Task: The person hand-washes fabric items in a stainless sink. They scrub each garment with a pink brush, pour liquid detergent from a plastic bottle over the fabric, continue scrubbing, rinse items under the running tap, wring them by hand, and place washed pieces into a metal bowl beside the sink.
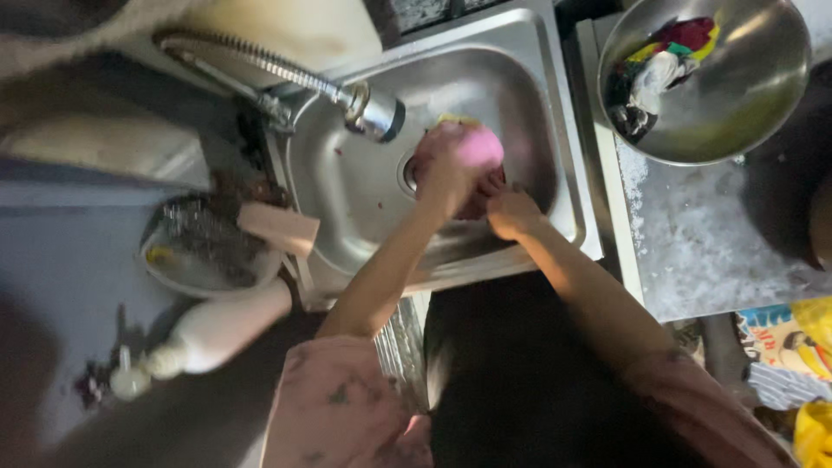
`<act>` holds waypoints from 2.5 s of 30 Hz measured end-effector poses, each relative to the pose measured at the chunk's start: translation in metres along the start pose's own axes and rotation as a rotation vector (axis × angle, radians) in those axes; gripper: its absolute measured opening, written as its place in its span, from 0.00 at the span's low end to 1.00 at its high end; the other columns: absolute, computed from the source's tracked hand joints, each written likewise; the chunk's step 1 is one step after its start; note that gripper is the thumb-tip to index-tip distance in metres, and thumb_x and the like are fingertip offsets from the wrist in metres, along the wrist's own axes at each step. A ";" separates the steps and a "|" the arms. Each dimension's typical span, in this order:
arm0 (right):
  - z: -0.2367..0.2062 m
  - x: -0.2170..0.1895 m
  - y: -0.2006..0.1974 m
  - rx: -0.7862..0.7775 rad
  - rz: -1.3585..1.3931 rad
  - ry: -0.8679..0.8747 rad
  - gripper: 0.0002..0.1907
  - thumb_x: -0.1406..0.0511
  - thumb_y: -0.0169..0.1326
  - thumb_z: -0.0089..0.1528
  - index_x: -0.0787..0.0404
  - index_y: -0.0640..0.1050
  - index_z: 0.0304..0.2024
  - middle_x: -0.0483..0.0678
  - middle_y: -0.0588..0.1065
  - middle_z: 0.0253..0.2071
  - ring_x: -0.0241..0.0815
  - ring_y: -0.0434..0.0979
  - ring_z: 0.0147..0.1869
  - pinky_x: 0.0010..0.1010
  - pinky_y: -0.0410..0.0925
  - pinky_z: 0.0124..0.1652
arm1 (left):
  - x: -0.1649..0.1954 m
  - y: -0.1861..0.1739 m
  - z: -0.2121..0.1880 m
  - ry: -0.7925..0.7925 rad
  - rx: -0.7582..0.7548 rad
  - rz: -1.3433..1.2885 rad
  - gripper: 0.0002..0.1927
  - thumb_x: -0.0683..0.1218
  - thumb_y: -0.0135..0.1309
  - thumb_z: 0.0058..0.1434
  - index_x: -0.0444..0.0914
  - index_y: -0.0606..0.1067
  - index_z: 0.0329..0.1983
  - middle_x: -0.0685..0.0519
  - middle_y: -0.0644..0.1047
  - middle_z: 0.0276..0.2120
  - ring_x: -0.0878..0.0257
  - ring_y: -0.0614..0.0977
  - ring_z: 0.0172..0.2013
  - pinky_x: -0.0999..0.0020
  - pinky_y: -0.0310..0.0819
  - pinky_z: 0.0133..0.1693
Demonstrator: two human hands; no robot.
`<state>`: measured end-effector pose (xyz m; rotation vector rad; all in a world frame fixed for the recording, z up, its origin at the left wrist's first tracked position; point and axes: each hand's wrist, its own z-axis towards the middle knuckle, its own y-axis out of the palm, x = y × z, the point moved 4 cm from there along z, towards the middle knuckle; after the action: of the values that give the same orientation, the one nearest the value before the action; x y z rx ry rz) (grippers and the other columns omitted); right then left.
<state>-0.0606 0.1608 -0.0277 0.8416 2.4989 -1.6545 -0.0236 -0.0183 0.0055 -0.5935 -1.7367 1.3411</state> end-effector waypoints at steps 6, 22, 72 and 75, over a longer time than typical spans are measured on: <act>-0.003 -0.001 0.018 0.041 -0.129 0.031 0.36 0.65 0.48 0.60 0.50 0.61 0.73 0.47 0.48 0.80 0.54 0.46 0.81 0.59 0.61 0.64 | 0.004 0.008 0.006 0.056 0.087 -0.133 0.23 0.46 0.49 0.68 0.52 0.75 0.66 0.42 0.76 0.47 0.47 0.79 0.47 0.50 0.73 0.52; -0.006 -0.006 0.023 0.095 -0.108 0.024 0.38 0.66 0.46 0.60 0.64 0.57 0.74 0.53 0.48 0.80 0.52 0.45 0.82 0.52 0.65 0.59 | -0.016 -0.003 -0.010 0.159 0.079 -0.165 0.23 0.46 0.48 0.69 0.51 0.72 0.68 0.41 0.75 0.50 0.45 0.78 0.49 0.51 0.72 0.54; -0.012 -0.032 -0.020 -0.058 -0.032 0.080 0.40 0.61 0.53 0.56 0.63 0.62 0.70 0.55 0.60 0.73 0.52 0.59 0.75 0.50 0.65 0.61 | -0.054 -0.014 -0.005 -0.223 0.146 -0.360 0.27 0.48 0.46 0.73 0.48 0.64 0.75 0.37 0.74 0.57 0.41 0.76 0.56 0.53 0.68 0.58; -0.002 -0.042 -0.038 -0.078 -0.027 0.112 0.34 0.58 0.56 0.58 0.60 0.68 0.66 0.53 0.70 0.66 0.52 0.67 0.71 0.48 0.65 0.64 | -0.078 -0.023 -0.017 -0.261 0.357 -0.530 0.27 0.48 0.45 0.73 0.48 0.64 0.76 0.37 0.74 0.58 0.41 0.76 0.57 0.53 0.68 0.58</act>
<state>-0.0408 0.1341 0.0186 0.9214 2.6402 -1.5479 0.0347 -0.0772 0.0024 0.2419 -1.6387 1.3275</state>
